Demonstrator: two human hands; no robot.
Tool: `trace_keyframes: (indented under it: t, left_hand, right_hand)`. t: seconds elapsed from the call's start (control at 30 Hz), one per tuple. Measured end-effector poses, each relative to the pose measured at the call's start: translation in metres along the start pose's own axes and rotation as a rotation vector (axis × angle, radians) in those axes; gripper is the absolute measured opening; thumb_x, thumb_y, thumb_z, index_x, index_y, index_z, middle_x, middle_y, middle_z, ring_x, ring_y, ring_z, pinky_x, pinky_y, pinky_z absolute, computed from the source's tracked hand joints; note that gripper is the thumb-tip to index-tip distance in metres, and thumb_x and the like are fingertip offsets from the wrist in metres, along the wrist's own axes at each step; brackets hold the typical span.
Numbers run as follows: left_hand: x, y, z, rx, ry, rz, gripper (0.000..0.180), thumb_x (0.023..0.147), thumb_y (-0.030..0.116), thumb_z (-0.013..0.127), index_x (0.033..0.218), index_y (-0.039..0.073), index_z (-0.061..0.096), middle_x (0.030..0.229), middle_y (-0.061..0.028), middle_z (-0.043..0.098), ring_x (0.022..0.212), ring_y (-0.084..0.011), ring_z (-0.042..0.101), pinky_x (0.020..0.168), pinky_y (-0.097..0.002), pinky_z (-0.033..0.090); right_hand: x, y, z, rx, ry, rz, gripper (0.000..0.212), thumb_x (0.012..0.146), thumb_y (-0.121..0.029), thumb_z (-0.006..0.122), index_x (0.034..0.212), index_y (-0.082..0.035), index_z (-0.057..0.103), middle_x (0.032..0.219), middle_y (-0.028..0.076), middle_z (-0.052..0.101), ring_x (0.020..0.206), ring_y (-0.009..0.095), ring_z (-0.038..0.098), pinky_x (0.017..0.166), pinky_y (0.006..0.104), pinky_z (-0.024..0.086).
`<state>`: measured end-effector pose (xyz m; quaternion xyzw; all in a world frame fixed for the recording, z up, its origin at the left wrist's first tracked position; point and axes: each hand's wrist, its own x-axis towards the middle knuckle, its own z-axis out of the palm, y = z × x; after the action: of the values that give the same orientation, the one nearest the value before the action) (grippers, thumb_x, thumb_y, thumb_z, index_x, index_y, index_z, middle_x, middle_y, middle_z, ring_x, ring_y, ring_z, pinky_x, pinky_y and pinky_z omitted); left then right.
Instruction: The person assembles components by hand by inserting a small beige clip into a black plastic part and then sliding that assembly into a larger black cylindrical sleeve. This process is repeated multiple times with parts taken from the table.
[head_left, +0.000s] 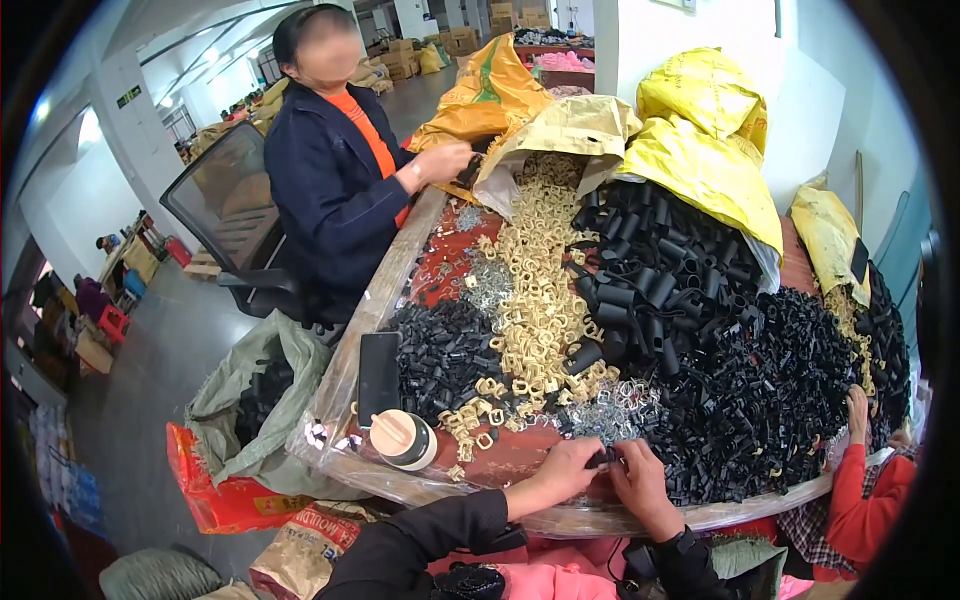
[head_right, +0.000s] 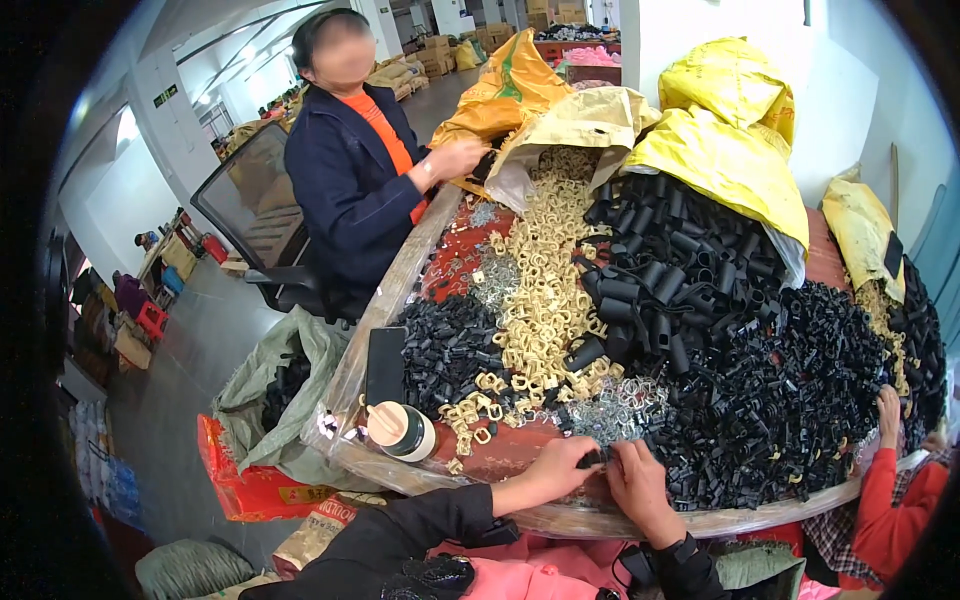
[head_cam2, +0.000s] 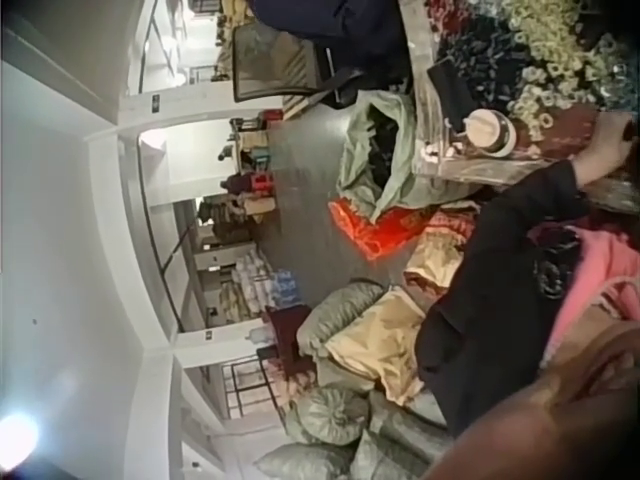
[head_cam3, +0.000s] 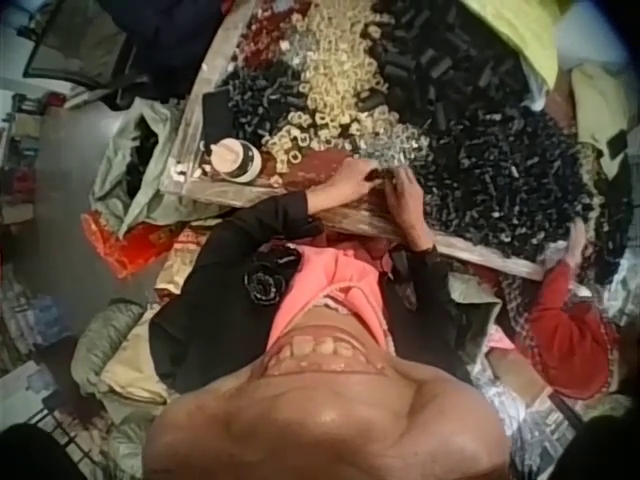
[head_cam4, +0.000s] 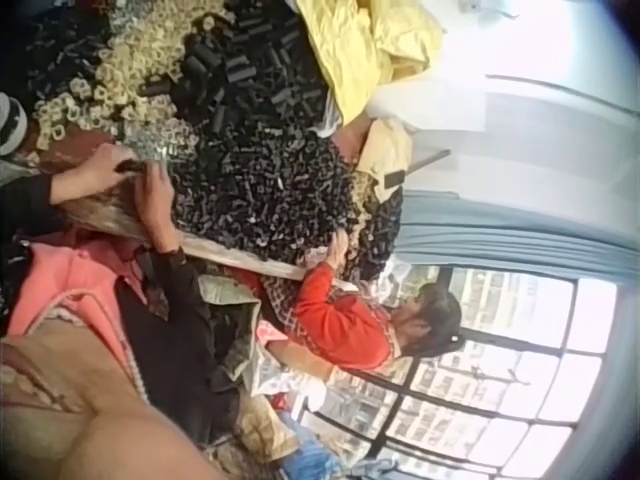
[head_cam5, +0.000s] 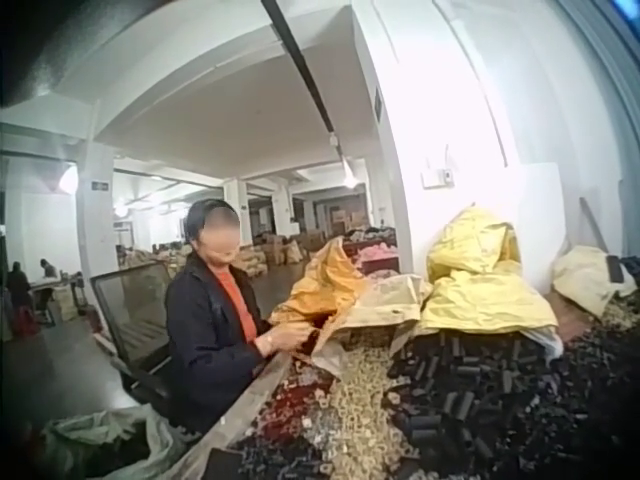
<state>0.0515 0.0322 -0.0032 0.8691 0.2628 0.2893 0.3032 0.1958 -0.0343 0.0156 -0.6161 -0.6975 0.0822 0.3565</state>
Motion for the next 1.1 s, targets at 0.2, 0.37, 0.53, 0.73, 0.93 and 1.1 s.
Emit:
trace_keyframes:
  t: [0.2, 0.37, 0.53, 0.73, 0.93, 1.1]
  left_hand:
    - [0.002, 0.002, 0.001, -1.099, 0.077, -0.727, 0.013, 0.076, 0.011, 0.06, 0.083, 0.005, 0.052, 0.077, -0.0003, 0.055, 0.067, -0.0104, 0.054, 0.056, -0.0261, 0.045]
    - [-0.004, 0.016, 0.004, -1.428, 0.231, -0.864, 0.009, 0.076, 0.007, 0.059, 0.084, 0.007, 0.054, 0.077, 0.0004, 0.056, 0.068, -0.0096, 0.054, 0.057, -0.0234, 0.046]
    - [-0.009, 0.016, 0.01, -1.458, 0.298, -0.899, 0.009, 0.077, 0.007, 0.059, 0.084, 0.006, 0.054, 0.077, -0.0005, 0.056, 0.067, -0.0097, 0.055, 0.058, -0.0223, 0.047]
    - [-0.011, 0.005, 0.011, -1.296, 0.217, -0.804, 0.009, 0.077, 0.008, 0.059, 0.082, 0.003, 0.055, 0.074, -0.0008, 0.056, 0.064, -0.0099, 0.054, 0.056, -0.0211, 0.043]
    - [-0.008, 0.011, 0.0, -0.703, 0.185, -0.604, 0.014, 0.076, 0.012, 0.059, 0.083, 0.0, 0.055, 0.073, -0.0054, 0.059, 0.062, -0.0137, 0.055, 0.056, -0.0249, 0.042]
    - [-0.014, 0.007, 0.002, -0.319, 0.173, -0.479, 0.019, 0.076, 0.017, 0.059, 0.087, 0.001, 0.056, 0.074, -0.0118, 0.06, 0.064, -0.0199, 0.057, 0.059, -0.0291, 0.044]
  right_hand:
    - [-0.001, -0.036, -0.008, 0.238, -0.059, 0.105, 0.014, 0.074, -0.005, 0.055, 0.086, 0.0, 0.051, 0.073, 0.016, 0.052, 0.063, 0.031, 0.052, 0.054, 0.034, 0.042]
    - [-0.003, -0.031, -0.002, 0.095, -0.018, 0.041, 0.009, 0.076, -0.005, 0.053, 0.084, -0.001, 0.052, 0.069, 0.015, 0.052, 0.059, 0.031, 0.052, 0.051, 0.0357, 0.041]
    - [-0.005, -0.021, 0.004, -0.01, -0.041, -0.027, 0.006, 0.076, -0.007, 0.054, 0.079, -0.003, 0.052, 0.063, 0.013, 0.049, 0.054, 0.03, 0.051, 0.047, 0.0375, 0.04]
    - [-0.004, -0.023, 0.004, -0.061, -0.088, 0.009, 0.008, 0.076, -0.004, 0.053, 0.083, -0.001, 0.053, 0.067, 0.015, 0.052, 0.058, 0.031, 0.053, 0.049, 0.0362, 0.041]
    - [0.0, -0.023, 0.003, -0.071, -0.084, -0.014, 0.005, 0.075, -0.004, 0.053, 0.079, -0.001, 0.053, 0.064, 0.014, 0.051, 0.053, 0.028, 0.053, 0.047, 0.0346, 0.041]
    - [-0.009, -0.027, 0.002, 0.258, -0.11, 0.31, 0.01, 0.074, -0.009, 0.055, 0.07, 0.0, 0.054, 0.055, 0.011, 0.05, 0.048, 0.019, 0.051, 0.046, 0.0298, 0.039]
